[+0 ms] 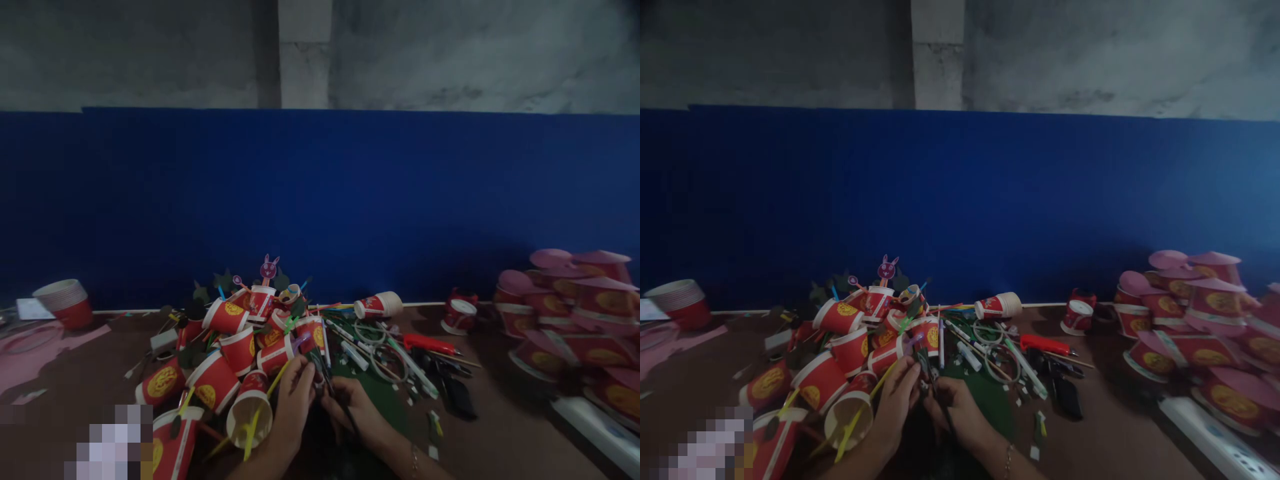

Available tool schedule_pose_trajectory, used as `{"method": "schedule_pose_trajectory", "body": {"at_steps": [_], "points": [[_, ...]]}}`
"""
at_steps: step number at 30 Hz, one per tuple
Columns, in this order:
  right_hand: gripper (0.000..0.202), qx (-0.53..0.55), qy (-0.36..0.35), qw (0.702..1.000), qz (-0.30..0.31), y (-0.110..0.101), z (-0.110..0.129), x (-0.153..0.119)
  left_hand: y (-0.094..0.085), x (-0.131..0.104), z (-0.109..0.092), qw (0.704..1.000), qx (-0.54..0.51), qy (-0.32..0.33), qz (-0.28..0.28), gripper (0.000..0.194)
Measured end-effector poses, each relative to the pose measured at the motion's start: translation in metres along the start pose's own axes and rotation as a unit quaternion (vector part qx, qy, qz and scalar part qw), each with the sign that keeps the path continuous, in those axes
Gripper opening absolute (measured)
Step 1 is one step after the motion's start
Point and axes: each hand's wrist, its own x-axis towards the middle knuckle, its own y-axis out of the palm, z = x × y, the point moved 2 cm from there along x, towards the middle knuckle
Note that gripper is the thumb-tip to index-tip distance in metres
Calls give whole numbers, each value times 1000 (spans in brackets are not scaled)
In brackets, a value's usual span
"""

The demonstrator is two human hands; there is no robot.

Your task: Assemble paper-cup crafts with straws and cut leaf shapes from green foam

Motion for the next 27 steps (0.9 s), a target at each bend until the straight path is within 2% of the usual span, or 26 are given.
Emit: {"method": "schedule_pose_trajectory", "body": {"at_steps": [6, 9, 27], "points": [[38, -19, 12, 1000, -4, -3, 0, -1, 0, 0, 1, 999, 15, 16, 45, 26], [38, -18, 9, 1000, -2, -3, 1, -1, 0, 0, 1, 998, 18, 20, 50, 26], [36, -37, 24, 999, 15, -8, 4, 0, 2, -3, -3, 1000, 21, 19, 4, 27]]}}
